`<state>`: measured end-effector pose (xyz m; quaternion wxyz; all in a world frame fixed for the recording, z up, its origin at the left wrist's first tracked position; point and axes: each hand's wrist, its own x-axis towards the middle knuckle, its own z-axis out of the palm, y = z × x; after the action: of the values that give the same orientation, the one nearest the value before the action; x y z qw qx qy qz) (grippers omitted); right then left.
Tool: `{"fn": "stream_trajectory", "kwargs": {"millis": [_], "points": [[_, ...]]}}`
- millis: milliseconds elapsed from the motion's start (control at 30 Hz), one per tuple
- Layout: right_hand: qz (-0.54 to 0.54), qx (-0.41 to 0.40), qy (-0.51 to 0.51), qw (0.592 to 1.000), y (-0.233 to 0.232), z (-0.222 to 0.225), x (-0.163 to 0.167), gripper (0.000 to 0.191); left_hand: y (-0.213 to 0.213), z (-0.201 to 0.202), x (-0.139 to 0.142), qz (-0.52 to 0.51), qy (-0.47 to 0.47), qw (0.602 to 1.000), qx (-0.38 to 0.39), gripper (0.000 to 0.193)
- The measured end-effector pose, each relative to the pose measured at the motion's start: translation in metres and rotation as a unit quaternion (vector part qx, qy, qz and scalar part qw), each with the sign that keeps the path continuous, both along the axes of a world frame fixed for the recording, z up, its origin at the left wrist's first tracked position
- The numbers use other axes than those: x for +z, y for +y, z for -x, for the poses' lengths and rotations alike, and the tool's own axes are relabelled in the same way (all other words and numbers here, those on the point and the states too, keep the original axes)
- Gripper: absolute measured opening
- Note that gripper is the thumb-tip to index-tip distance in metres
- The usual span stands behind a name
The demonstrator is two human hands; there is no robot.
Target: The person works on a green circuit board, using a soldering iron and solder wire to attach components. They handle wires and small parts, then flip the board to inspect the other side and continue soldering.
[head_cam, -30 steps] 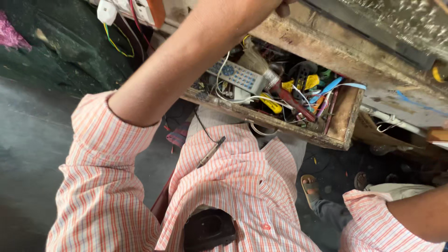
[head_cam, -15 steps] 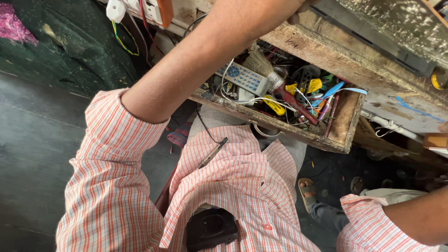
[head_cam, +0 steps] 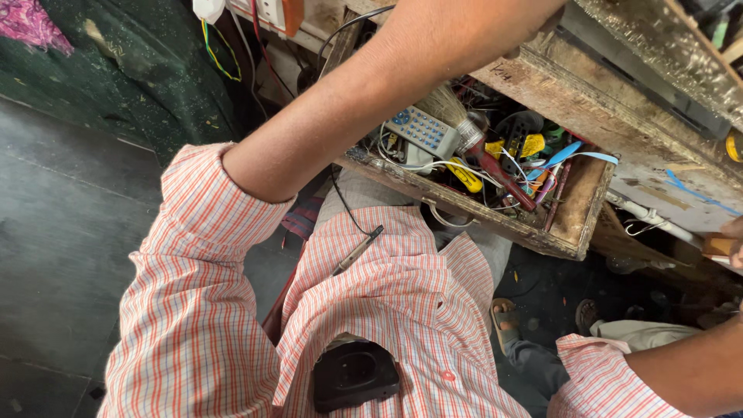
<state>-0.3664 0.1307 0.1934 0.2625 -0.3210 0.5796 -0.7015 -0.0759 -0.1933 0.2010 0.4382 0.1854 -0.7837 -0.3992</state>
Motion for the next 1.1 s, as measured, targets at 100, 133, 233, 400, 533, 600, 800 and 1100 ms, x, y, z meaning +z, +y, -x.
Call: {"fn": "stream_trajectory", "kwargs": {"millis": [100, 133, 233, 400, 533, 600, 800, 1100], "points": [[0.0, -0.001, 0.002, 1.0, 0.002, 0.003, -0.001, 0.034, 0.013, -0.008, 0.008, -0.004, 0.038, 0.999, 0.024, 0.025], [0.0, -0.001, 0.003, 1.0, 0.003, 0.003, -0.002, 0.034, 0.022, -0.013, 0.01, 0.0, 0.077, 0.996, 0.056, 0.025], [0.01, -0.005, 0.003, 1.0, 0.008, 0.0, -0.005, 0.035, 0.05, -0.032, 0.011, -0.02, 0.148, 0.985, 0.089, 0.028], [0.034, 0.001, -0.008, 0.999, 0.004, -0.01, -0.023, 0.037, 0.095, -0.053, -0.014, -0.153, 0.102, 0.981, 0.058, 0.023], [0.063, 0.035, -0.003, 0.997, -0.008, -0.017, -0.038, 0.038, 0.106, -0.049, -0.041, -0.226, 0.148, 0.963, 0.02, 0.03], [0.081, 0.062, 0.048, 0.994, -0.012, -0.023, -0.045, 0.037, 0.107, -0.047, -0.049, -0.256, 0.163, 0.953, 0.0, 0.03], [0.084, 0.097, 0.051, 0.99, -0.025, -0.039, -0.055, 0.04, 0.098, -0.05, -0.051, -0.308, 0.161, 0.937, -0.027, 0.033], [0.098, 0.07, 0.032, 0.992, -0.02, -0.048, -0.047, 0.049, 0.1, -0.048, -0.058, -0.257, 0.099, 0.961, -0.012, 0.034]]}}
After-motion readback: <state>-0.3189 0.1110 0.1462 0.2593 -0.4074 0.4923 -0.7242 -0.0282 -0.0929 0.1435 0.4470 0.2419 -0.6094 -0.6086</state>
